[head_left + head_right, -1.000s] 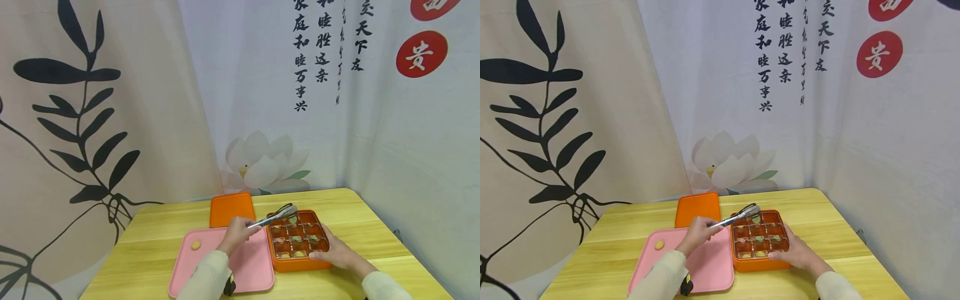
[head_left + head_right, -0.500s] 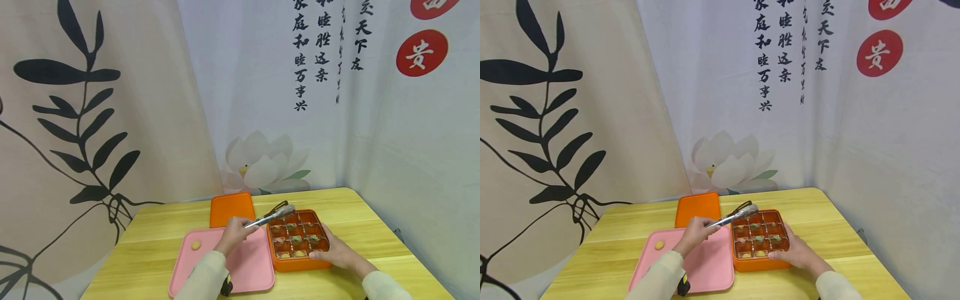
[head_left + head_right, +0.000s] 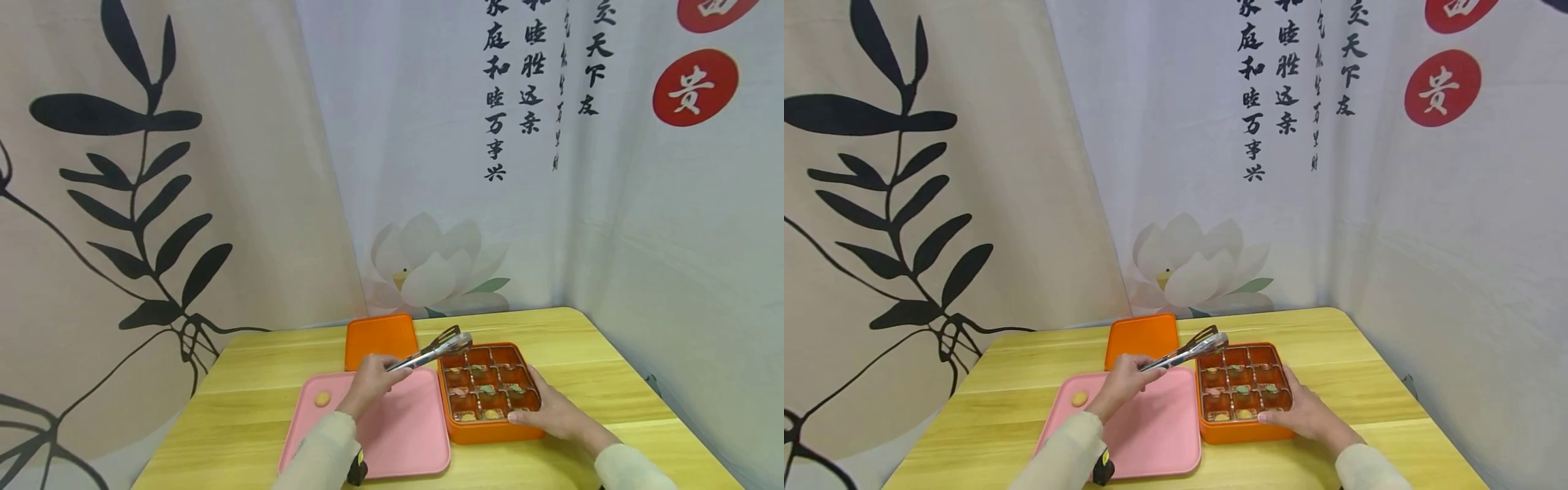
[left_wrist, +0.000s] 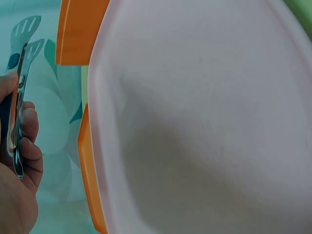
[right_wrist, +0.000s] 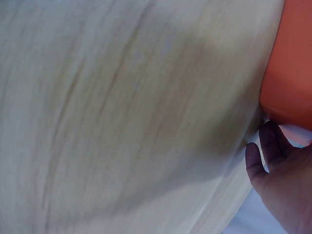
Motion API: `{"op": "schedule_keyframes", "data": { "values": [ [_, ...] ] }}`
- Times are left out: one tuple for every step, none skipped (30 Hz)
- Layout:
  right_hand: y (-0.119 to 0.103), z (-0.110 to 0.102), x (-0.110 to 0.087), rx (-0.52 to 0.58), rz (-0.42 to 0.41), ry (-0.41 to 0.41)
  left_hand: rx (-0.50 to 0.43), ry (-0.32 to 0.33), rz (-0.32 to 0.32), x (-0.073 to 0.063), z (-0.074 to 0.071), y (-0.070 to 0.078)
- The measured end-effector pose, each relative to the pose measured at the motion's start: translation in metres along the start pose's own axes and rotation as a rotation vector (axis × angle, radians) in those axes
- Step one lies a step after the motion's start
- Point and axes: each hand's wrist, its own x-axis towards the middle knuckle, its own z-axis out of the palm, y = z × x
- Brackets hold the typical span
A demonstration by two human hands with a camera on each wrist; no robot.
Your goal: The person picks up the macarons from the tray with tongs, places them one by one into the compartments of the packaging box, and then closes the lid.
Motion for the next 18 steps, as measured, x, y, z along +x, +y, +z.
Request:
{"op": "schedule_keyframes", "data": {
  "values": [
    [0.0,0.0,0.0,-0.002,0.002,0.0,0.001,0.002,0.007,-0.001,-0.003,-0.001],
    [0.0,0.0,0.0,-0.007,0.002,-0.002,0.001,0.002,0.009,-0.002,-0.006,-0.002],
    [0.0,0.0,0.001,-0.009,0.007,-0.002,0.002,0.002,0.01,-0.003,-0.009,-0.004],
    [0.0,0.0,0.001,-0.01,0.009,-0.003,0.001,0.001,0.005,-0.004,-0.012,-0.006],
    [0.0,0.0,0.001,-0.012,0.012,-0.002,0.0,0.001,0.004,-0.005,-0.015,-0.008],
    [0.0,0.0,0.002,-0.015,0.014,-0.001,0.004,0.005,0.005,-0.006,-0.019,-0.009],
    [0.0,0.0,0.002,-0.013,0.014,-0.001,0.011,0.008,0.002,-0.007,-0.022,-0.011],
    [0.0,0.0,0.002,-0.015,0.014,0.001,0.017,0.011,-0.005,-0.009,-0.025,-0.013],
    [0.0,0.0,0.002,-0.016,0.016,0.002,0.024,0.016,-0.014,-0.011,-0.029,-0.014],
    [0.0,0.0,0.002,-0.018,0.017,0.002,0.032,0.024,-0.019,-0.012,-0.032,-0.015],
    [0.0,-0.001,0.002,-0.019,0.019,0.003,0.037,0.029,-0.032,-0.014,-0.036,-0.016],
    [0.0,-0.001,0.002,-0.022,0.02,0.002,0.042,0.034,-0.045,-0.016,-0.039,-0.017],
    [0.0,-0.001,0.002,-0.021,0.02,-0.003,0.046,0.038,-0.052,-0.019,-0.043,-0.019],
    [0.0,-0.001,0.001,-0.023,0.016,-0.008,0.044,0.041,-0.06,-0.021,-0.046,-0.02],
    [-0.001,-0.002,0.001,-0.027,0.013,-0.012,0.045,0.046,-0.069,-0.024,-0.05,-0.022],
    [-0.001,-0.002,0.001,-0.03,0.007,-0.017,0.045,0.05,-0.077,-0.027,-0.054,-0.024],
    [-0.001,-0.002,0.001,-0.036,0.002,-0.021,0.046,0.055,-0.084,-0.03,-0.058,-0.025],
    [-0.001,-0.002,0.0,-0.046,-0.002,-0.025,0.048,0.061,-0.089,-0.033,-0.063,-0.027]
  ]
}}
